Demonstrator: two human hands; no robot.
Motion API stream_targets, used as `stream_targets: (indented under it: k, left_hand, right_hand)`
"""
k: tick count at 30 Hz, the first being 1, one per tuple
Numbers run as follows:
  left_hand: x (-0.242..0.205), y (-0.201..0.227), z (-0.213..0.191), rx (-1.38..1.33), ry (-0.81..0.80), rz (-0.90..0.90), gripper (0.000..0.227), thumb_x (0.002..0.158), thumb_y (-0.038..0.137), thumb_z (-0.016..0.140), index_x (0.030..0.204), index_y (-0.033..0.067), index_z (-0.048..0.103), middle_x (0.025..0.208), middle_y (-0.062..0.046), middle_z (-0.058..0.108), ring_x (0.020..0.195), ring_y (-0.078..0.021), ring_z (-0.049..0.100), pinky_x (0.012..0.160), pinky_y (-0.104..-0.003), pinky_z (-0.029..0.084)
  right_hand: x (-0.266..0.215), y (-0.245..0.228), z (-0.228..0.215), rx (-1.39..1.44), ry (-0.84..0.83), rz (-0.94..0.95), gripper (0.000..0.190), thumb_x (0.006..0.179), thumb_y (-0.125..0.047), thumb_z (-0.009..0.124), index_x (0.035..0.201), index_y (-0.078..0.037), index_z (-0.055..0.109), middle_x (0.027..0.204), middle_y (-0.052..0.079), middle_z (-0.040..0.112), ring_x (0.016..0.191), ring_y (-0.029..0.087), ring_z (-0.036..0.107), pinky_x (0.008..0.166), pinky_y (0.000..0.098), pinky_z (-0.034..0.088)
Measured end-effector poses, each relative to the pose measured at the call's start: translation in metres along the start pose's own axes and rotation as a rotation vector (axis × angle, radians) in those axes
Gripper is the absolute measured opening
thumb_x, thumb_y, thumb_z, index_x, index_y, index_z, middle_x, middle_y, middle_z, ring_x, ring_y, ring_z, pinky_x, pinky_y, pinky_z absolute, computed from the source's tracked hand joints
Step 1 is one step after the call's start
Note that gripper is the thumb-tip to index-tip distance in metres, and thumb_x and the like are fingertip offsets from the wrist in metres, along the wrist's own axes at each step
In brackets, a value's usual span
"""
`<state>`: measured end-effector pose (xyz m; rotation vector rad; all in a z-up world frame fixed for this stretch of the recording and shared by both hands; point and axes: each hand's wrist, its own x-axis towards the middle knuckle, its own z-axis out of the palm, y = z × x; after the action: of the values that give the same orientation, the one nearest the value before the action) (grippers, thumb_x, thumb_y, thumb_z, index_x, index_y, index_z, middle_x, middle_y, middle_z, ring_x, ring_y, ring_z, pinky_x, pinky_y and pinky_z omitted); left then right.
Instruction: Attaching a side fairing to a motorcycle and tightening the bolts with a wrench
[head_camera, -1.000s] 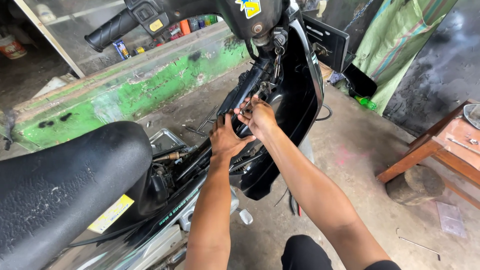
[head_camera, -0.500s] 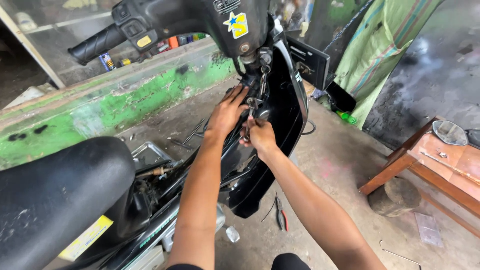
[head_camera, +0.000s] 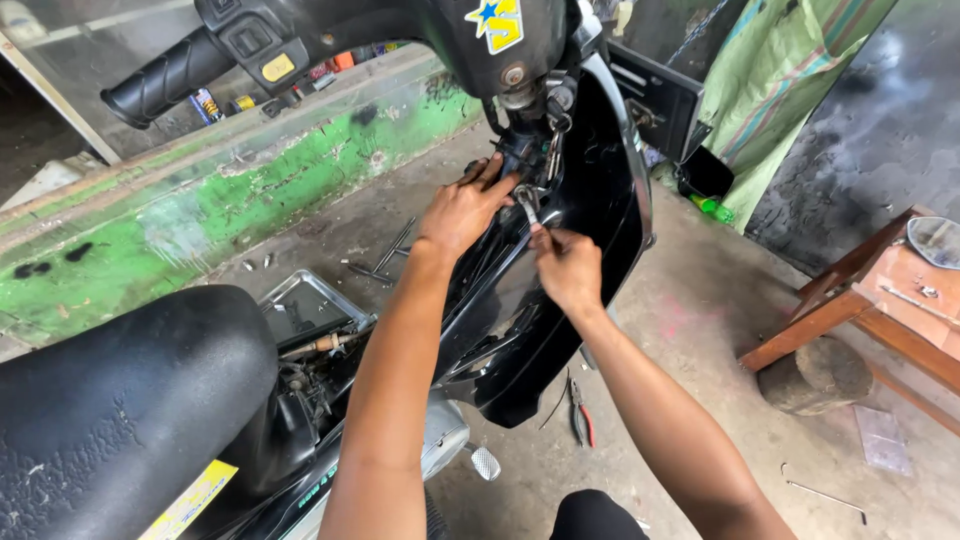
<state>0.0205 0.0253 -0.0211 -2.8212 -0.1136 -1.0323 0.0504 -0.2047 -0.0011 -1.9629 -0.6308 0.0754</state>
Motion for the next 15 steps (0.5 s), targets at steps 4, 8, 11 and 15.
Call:
stream_targets:
  k: [4, 8, 11, 15]
  left_hand:
    - [-0.004, 0.004, -0.007, -0.001, 0.02, 0.008, 0.035, 0.106, 0.045, 0.051, 0.138, 0.0325, 0.055, 0.149, -0.011, 0.056, 0.131, -0.0337, 0.058, 0.075, -0.06, 0.063]
    - [0.0, 0.003, -0.014, -0.032, 0.022, 0.04, 0.033, 0.105, 0.043, 0.054, 0.134, 0.0286, 0.058, 0.144, -0.015, 0.059, 0.125, -0.0383, 0.062, 0.074, -0.061, 0.063]
    - [0.001, -0.001, -0.008, -0.05, 0.021, 0.037, 0.033, 0.105, 0.042, 0.055, 0.135, 0.0285, 0.058, 0.142, -0.016, 0.061, 0.122, -0.0398, 0.063, 0.074, -0.061, 0.062]
    - [0.001, -0.002, -0.008, -0.069, 0.023, 0.041, 0.034, 0.105, 0.042, 0.056, 0.136, 0.028, 0.059, 0.139, -0.016, 0.063, 0.12, -0.0397, 0.064, 0.075, -0.059, 0.062]
  right_hand:
    - [0.002, 0.002, -0.001, -0.034, -0.041, 0.053, 0.033, 0.098, -0.045, 0.063, 0.085, -0.02, 0.08, 0.068, 0.002, 0.073, 0.081, 0.028, 0.075, 0.079, 0.04, 0.056]
    - [-0.002, -0.009, -0.013, -0.13, 0.019, -0.039, 0.031, 0.099, -0.041, 0.065, 0.084, -0.018, 0.08, 0.067, 0.006, 0.073, 0.08, 0.034, 0.074, 0.074, 0.0425, 0.056]
    - [0.0, -0.008, -0.01, -0.168, 0.021, -0.065, 0.03, 0.099, -0.042, 0.065, 0.083, -0.021, 0.08, 0.068, 0.007, 0.073, 0.083, 0.037, 0.073, 0.074, 0.0449, 0.055]
    - [0.012, 0.004, 0.025, 0.288, -0.194, 0.155, 0.038, 0.1, -0.04, 0.06, 0.081, -0.014, 0.079, 0.063, 0.01, 0.073, 0.055, 0.022, 0.074, 0.049, 0.027, 0.06]
